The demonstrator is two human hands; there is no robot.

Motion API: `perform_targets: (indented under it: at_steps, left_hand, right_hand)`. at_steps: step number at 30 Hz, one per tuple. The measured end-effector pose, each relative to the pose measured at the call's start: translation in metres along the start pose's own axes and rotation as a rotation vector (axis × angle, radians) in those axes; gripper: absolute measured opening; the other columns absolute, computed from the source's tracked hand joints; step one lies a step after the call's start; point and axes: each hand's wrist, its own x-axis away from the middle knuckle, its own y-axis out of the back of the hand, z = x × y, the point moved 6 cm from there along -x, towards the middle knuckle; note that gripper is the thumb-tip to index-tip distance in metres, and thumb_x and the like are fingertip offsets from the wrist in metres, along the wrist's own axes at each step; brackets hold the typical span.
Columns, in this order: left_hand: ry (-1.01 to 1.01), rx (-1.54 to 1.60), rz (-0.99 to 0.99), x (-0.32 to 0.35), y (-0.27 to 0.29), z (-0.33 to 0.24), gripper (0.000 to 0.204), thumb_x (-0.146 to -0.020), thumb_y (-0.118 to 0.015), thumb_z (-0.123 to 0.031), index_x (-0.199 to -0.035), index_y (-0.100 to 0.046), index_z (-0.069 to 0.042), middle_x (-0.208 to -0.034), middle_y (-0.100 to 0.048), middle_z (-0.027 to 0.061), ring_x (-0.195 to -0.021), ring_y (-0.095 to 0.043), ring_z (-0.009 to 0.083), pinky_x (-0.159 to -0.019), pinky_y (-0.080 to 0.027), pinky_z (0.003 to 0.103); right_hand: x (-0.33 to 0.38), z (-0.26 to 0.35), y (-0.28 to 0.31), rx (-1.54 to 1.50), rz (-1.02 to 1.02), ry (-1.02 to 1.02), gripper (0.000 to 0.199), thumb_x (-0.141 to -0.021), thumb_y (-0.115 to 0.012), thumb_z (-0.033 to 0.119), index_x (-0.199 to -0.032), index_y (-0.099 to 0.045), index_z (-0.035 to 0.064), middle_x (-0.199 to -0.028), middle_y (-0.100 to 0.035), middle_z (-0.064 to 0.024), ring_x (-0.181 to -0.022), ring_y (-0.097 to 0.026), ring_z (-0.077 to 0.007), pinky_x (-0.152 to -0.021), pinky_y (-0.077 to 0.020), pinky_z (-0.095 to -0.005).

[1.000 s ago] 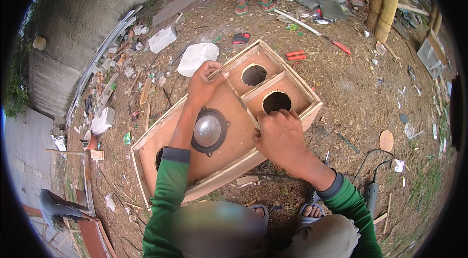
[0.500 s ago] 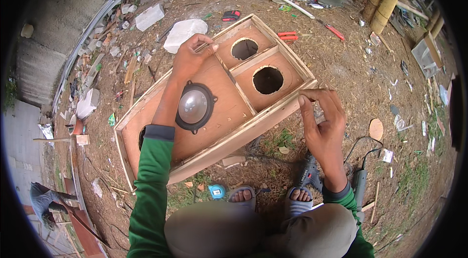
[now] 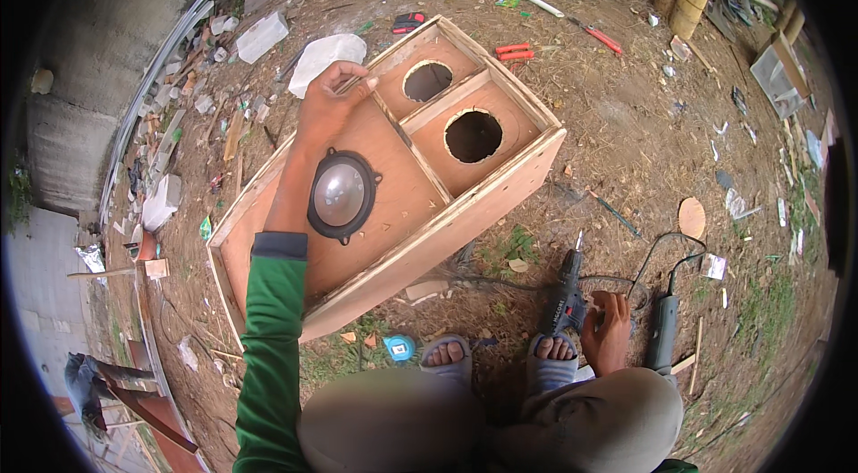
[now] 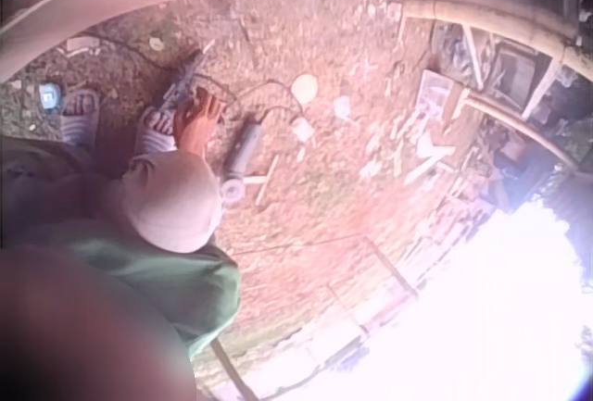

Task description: The person uses a cordless drill to drive screws into a wooden box with circular cutouts, securing internal dividers. They also work on a long wooden plank with another person, drilling along its edge. The person is wearing flip-flops.

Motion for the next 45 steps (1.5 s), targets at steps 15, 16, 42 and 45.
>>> perform_targets:
  at_steps: [15, 16, 42, 45]
  left_hand:
    - [-0.02, 0.009, 0.012, 0.002, -0.002, -0.01, 0.029, -0.096, -0.087, -0.021, -0.115, -0.074, -0.004, -0.114, -0.077, 0.0052, -0.11, -0.069, 0.0146, -0.102, -0.052, 0.032]
    - [-0.022, 0.027, 0.024, 0.002, -0.003, -0.009, 0.029, -0.097, -0.086, -0.021, -0.116, -0.074, -0.004, -0.115, -0.077, 0.0051, -0.11, -0.069, 0.0141, -0.102, -0.051, 0.032]
    - [-0.27, 0.395, 0.342, 0.229, -0.027, -0.179, 0.01, -0.1, -0.075, -0.008, -0.105, -0.076, 0.001, -0.096, -0.077, 0.0135, -0.088, -0.075, 0.0223, -0.081, -0.06, 0.035]
    - [0.16, 0.298, 0.969, 0.31, -0.129, -0.102, 0.015, -0.102, -0.075, -0.016, -0.109, -0.076, -0.003, -0.097, -0.078, 0.0092, -0.086, -0.075, 0.0205, -0.076, -0.059, 0.036]
  right_hand:
    - [0.051, -0.024, -0.032, 0.028, 0.197, -0.067, 0.071, -0.074, -0.066, 0.001, -0.144, -0.052, 0.0027, -0.127, -0.056, -0.0227, -0.119, -0.053, -0.045, -0.102, -0.0444, -0.0541]
    - [0.051, -0.026, -0.035, 0.047, 0.21, -0.08, 0.072, -0.075, -0.066, 0.001, -0.145, -0.051, 0.0021, -0.127, -0.056, -0.0229, -0.119, -0.053, -0.0451, -0.102, -0.0443, -0.0544]
    - [0.04, -0.059, -0.085, 0.077, 0.306, -0.09, 0.085, -0.081, -0.074, 0.002, -0.158, -0.038, -0.0074, -0.13, -0.063, -0.0341, -0.118, -0.064, -0.0527, -0.099, -0.0539, -0.0538]
    - [0.037, -0.061, -0.087, 0.062, 0.32, -0.149, 0.086, -0.081, -0.075, 0.003, -0.158, -0.037, -0.0074, -0.131, -0.063, -0.0343, -0.117, -0.065, -0.0526, -0.095, -0.0561, -0.0541]
